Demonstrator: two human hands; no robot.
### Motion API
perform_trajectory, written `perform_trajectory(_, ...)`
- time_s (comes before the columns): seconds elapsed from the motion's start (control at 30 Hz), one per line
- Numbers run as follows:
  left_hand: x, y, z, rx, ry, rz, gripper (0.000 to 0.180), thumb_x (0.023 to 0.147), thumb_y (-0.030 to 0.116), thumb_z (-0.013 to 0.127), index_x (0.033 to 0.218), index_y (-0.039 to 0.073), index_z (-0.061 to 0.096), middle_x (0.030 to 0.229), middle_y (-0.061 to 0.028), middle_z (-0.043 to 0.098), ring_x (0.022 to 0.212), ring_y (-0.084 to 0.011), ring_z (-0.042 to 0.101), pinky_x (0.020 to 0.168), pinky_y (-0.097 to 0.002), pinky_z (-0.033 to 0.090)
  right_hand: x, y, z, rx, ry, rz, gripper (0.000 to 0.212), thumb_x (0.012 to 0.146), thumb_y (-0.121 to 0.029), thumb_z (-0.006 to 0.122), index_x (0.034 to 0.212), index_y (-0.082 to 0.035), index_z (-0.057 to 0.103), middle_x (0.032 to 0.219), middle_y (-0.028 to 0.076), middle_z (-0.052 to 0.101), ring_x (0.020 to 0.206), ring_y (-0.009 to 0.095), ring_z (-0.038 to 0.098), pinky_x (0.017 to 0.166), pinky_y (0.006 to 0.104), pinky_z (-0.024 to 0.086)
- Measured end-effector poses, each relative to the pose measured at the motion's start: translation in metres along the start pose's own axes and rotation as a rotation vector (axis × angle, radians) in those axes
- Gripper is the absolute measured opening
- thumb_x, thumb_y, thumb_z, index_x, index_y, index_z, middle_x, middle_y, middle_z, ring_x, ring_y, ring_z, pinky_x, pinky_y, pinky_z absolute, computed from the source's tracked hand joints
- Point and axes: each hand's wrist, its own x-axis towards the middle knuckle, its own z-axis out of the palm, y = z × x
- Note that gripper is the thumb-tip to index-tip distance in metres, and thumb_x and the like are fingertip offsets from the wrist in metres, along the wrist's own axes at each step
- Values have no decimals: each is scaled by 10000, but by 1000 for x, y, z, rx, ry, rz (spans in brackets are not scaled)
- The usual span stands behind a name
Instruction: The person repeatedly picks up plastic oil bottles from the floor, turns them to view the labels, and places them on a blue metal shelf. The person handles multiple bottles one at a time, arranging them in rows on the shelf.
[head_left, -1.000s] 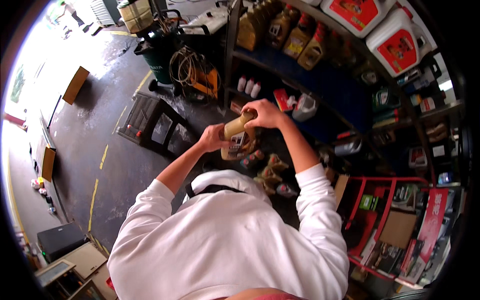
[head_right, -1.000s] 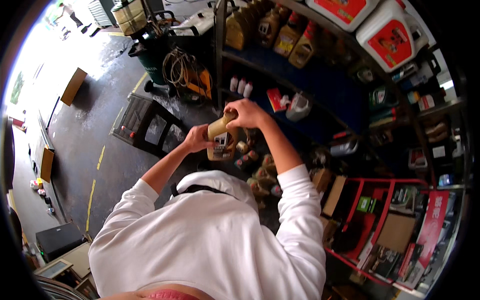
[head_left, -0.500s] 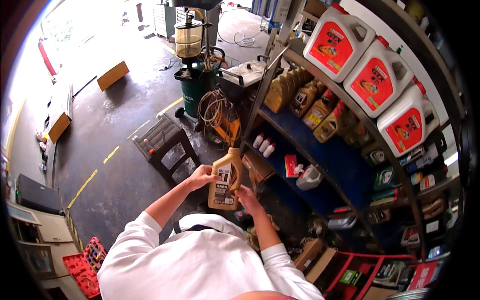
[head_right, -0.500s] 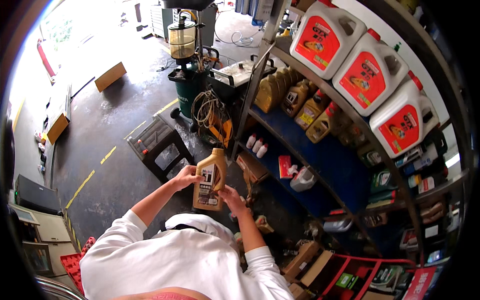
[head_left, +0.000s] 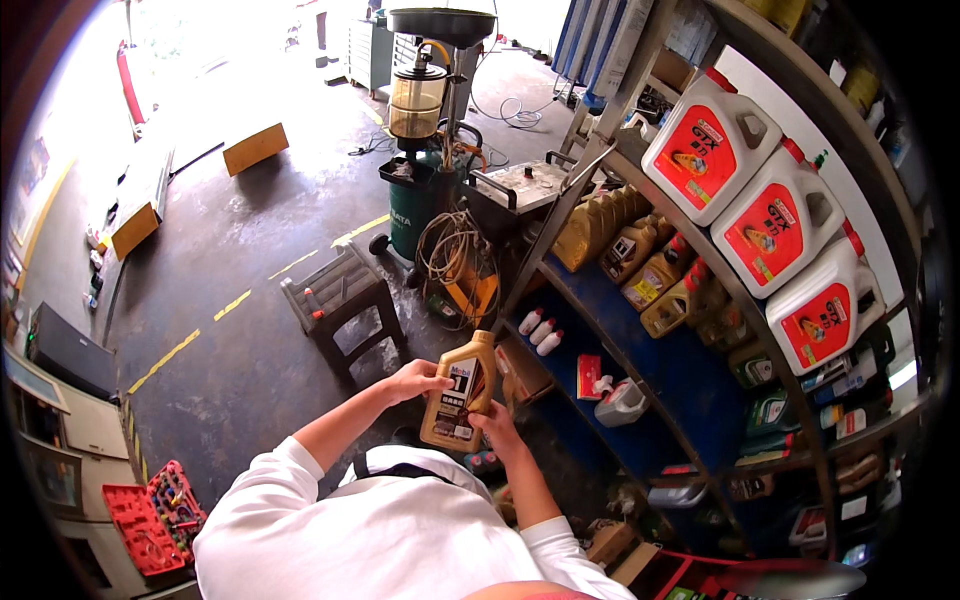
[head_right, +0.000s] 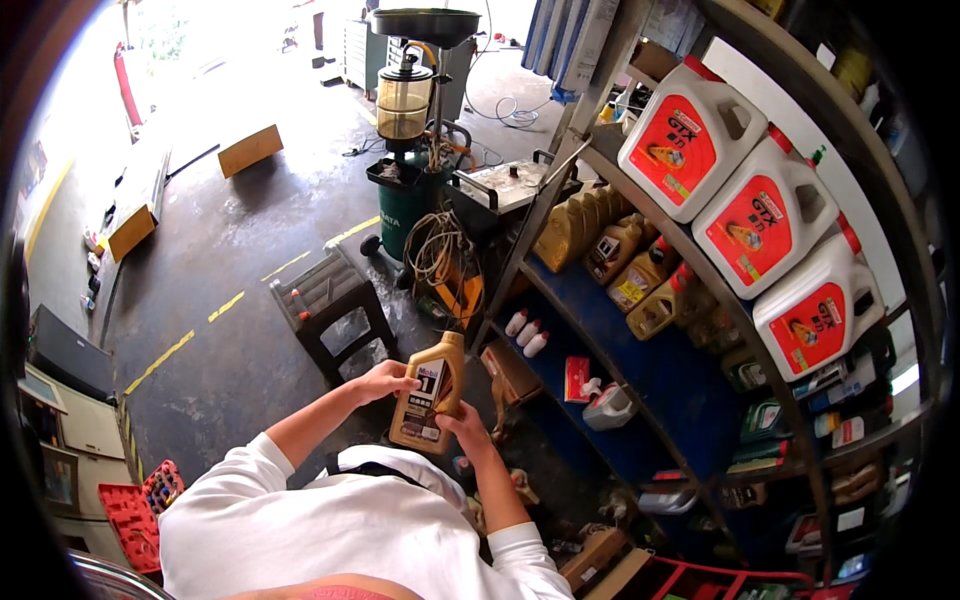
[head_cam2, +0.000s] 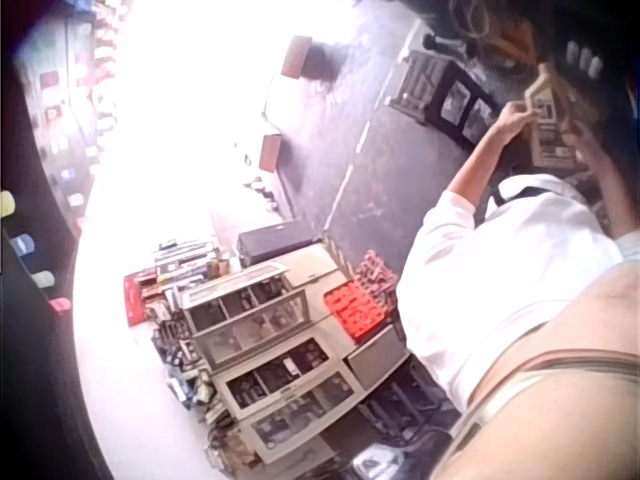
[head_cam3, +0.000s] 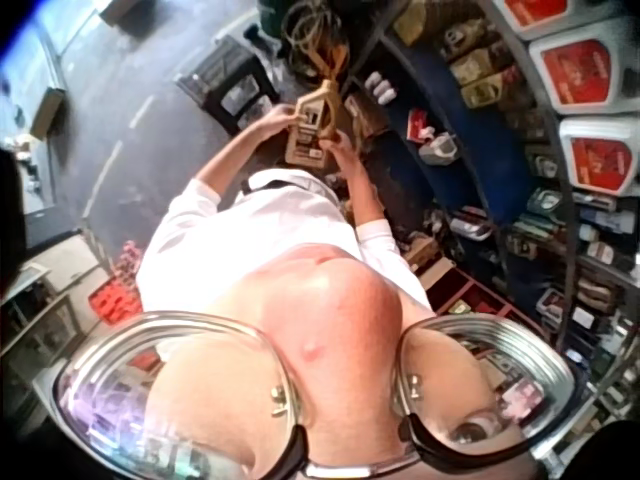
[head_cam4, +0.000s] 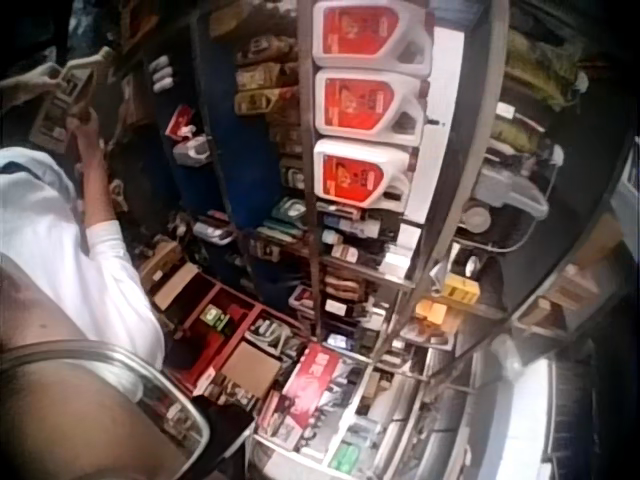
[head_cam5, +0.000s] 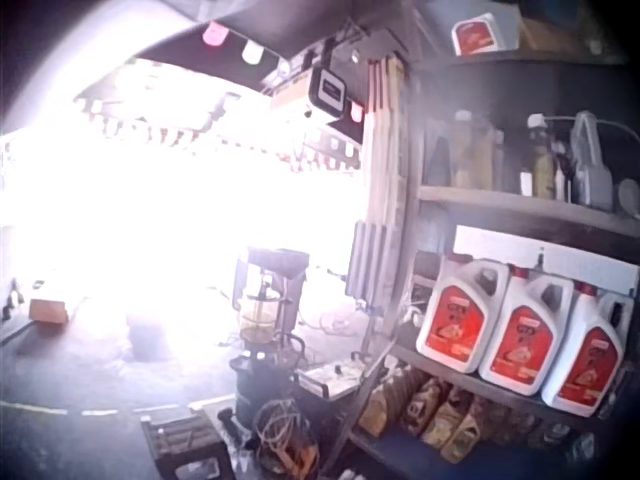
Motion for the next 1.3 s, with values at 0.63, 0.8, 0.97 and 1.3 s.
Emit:
perform_trajectory(0.63, 5, -23, -13, -191, -199, 84, 610, 868, 343, 765, 1303, -46, 588, 1205, -127, 670, 1092, -187, 614, 1004, -331, 459, 15, -3, 21, 45, 141, -55, 460, 818, -205, 726, 1216, -5, 612, 1155, 51, 661, 1053, 147, 607, 964, 301, 460)
perform_trajectory(0.8, -1, -22, -26, -191, -153, 97, 519, 841, 248, 760, 1242, -52, 625, 1148, -119, 693, 1044, -176, 637, 980, -318, 478, 27, -5, 28, 9, 51, -27, 464, 836, -196, 735, 1240, -11, 602, 1180, 39, 649, 1083, 131, 590, 980, 296, 449)
perform_trajectory(0.97, 1, -25, -42, -240, -144, 91, 497, 834, 233, 757, 1224, -49, 635, 1132, -107, 699, 1024, -169, 644, 977, -315, 480, 42, -5, 34, 5, 32, 21, 472, 843, -194, 738, 1255, -15, 593, 1203, 35, 637, 1100, 128, 581, 1002, 295, 432)
perform_trajectory(1.3, 20, -7, -68, -88, -229, 42, 537, 830, 257, 761, 1244, -57, 625, 1126, -108, 695, 1025, -174, 636, 972, -324, 479, 60, 31, 32, 98, 167, 19, 455, 830, -182, 732, 1232, -14, 600, 1170, 33, 653, 1083, 135, 589, 1000, 301, 432)
